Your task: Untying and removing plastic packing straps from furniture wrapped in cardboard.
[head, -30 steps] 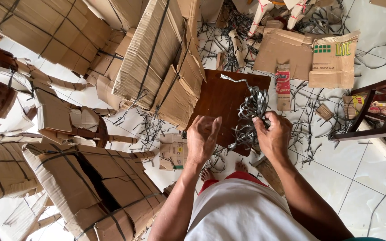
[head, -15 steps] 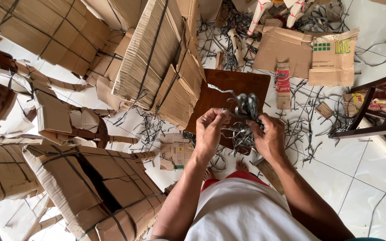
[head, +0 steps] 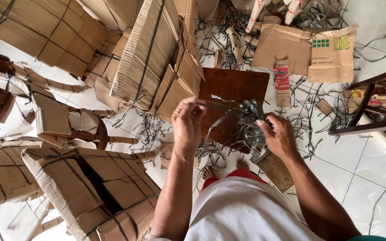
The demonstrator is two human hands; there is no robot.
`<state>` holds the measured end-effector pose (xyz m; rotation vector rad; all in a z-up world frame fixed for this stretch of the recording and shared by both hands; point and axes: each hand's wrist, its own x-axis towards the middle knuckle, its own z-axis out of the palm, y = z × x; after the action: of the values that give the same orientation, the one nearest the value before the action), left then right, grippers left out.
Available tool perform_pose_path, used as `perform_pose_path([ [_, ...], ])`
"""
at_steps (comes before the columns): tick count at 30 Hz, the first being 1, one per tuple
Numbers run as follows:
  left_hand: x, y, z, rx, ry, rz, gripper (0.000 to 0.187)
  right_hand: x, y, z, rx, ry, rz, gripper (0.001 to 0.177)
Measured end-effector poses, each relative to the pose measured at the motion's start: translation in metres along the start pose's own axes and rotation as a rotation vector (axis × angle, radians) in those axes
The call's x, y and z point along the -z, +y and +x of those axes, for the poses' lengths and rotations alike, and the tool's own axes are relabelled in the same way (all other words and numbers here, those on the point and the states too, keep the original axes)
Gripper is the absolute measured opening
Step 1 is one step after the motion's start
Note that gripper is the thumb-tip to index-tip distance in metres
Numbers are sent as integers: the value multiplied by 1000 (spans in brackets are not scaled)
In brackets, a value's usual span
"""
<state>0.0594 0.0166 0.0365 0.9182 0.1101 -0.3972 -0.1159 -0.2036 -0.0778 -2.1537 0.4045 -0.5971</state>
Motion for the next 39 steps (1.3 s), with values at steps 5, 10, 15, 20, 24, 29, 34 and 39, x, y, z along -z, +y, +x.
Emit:
perform_pose_path([
  [5, 23, 12, 17, -43, 24, -79, 13, 16, -1, -12, -138, 11, -39, 11],
  [10, 33, 5, 19, -19, 31, -177, 12, 15, 2, -20, -323, 16, -105, 16],
  [15, 41, 12, 27, -158, 62, -165, 6, 13, 17, -31, -467, -67, -259, 19],
  [20, 23, 48, 17, -222, 15, -216, 12, 0, 67, -52, -577, -122, -319, 22],
  [24, 38, 59, 22, -283, 2, -195, 15, -7, 86, -68, -673, -154, -337, 25],
  [29, 52, 67, 28, -339, 39, -163, 14, -4, 86, -71, -717, -182, -358, 28],
  [34, 45, 77, 20, -396, 70, -99, 15, -7, 104, -80, -742, -217, -373, 29],
  [39, 35, 83, 15, -463, 46, -9, 15, -4, 105, -83, -743, -227, -375, 28],
])
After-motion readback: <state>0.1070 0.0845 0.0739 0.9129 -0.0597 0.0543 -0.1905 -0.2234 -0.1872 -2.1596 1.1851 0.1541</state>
